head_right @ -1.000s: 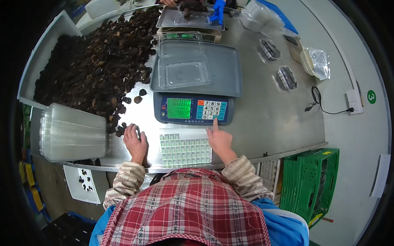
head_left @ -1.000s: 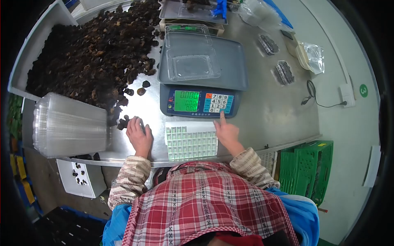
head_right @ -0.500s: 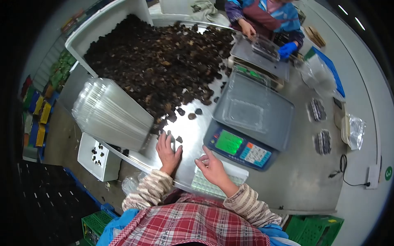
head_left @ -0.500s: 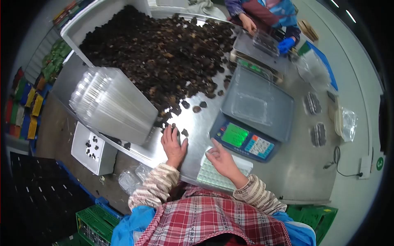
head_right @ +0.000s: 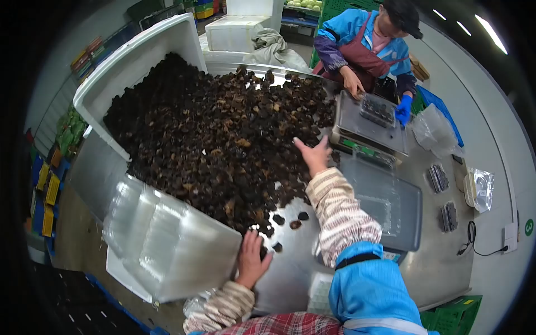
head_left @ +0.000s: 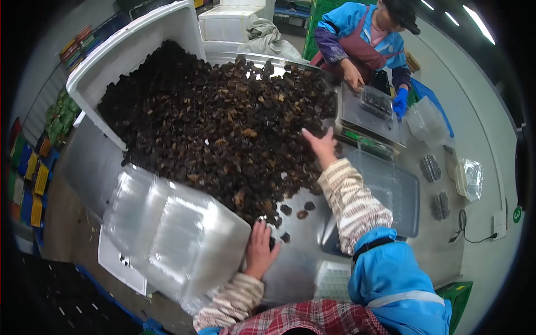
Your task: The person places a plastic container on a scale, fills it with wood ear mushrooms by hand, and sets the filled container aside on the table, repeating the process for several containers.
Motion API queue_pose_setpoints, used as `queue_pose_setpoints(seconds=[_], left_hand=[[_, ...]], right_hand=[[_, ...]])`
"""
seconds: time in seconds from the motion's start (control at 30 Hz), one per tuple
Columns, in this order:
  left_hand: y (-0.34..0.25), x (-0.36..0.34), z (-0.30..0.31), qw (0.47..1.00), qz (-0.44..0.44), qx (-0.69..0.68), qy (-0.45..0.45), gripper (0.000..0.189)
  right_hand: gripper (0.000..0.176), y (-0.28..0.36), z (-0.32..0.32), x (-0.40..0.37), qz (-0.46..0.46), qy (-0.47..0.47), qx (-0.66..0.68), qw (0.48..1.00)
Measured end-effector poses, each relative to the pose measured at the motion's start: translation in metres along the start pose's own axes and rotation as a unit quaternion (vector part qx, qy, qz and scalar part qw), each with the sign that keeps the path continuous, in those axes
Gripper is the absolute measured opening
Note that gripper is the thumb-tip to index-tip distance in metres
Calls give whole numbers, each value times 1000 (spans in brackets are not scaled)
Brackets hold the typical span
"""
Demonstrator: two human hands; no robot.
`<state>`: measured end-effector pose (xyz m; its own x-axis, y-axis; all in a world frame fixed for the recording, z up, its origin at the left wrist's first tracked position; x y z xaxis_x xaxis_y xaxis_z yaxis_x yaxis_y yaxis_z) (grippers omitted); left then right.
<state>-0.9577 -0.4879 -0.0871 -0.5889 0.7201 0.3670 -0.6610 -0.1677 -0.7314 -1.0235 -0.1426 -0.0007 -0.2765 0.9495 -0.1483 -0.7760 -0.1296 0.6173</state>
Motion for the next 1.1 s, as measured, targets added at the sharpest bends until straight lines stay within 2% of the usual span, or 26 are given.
queue_pose_setpoints(seconds=[0.03, 0.1, 0.17, 0.2, 0.23, 0.33, 0.43, 0.5, 0.57, 0.63, 0.7, 0.77, 0.87, 1.0, 1.07, 1.1], left_hand=[[1, 2, 0, 1000, 10, -10, 11, 63], [1, 4, 0, 999, 30, -5, 25, 64], [-3, 6, 1, 997, 57, 7, 54, 65], [-7, 2, 3, 995, 72, 11, 71, 65], [-6, 8, 2, 994, 78, 19, 76, 65], [-3, 7, -1, 995, 73, 12, 71, 64], [-3, 4, -3, 995, 62, 26, 72, 64], [-4, 4, -1, 995, 58, 24, 72, 64], [-6, 4, 5, 998, 38, -5, 46, 62], [3, -2, 7, 993, 4, -120, -9, 62], [9, -5, 20, 988, -23, -150, -25, 65], [18, -5, 27, 990, -41, -130, -19, 62], [16, 2, 38, 994, -46, -102, -11, 56], [-22, 27, 28, 982, 17, -139, -127, 39], [-37, 69, 24, 974, -10, -143, -176, 34], [-41, 92, 21, 961, 53, -186, -200, 33]], right_hand=[[119, 2, -7, 20, -11, -15, -16, 1000], [115, -2, -45, 58, 58, 60, 60, 995], [104, 37, -59, 10, 94, 68, -181, 977], [95, 47, -74, -3, 95, 44, -228, 968], [85, 50, -82, -13, 103, 20, -210, 972], [76, 48, -108, -31, 99, 33, -146, 984], [77, 36, -127, -42, 110, 76, 17, 991], [77, 27, -127, -50, 116, 81, 55, 988], [76, 17, -118, -58, 124, 90, 80, 985], [80, 19, -83, -77, 176, 122, 127, 968], [82, 8, -66, -92, 183, 94, 63, 977], [87, -12, -59, -101, 214, 125, 74, 966], [82, -37, -51, -120, 217, 155, 80, 961], [73, -56, -62, -120, 236, 154, 149, 948], [70, -58, -64, -120, 243, 167, 147, 944], [71, -59, -66, -118, 224, 190, 150, 944]])
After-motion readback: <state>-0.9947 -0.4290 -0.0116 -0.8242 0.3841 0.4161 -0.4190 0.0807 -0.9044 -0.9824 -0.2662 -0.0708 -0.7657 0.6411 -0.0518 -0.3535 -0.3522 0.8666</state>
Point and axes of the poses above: each hand's wrist, its own x-axis towards the middle knuckle, its own z-axis out of the back of the hand, y = z × x, the point moved 2 cm from there along x, towards the middle knuckle, and after that the axes turned 13 degrees about -x, right-handed, at the moved point
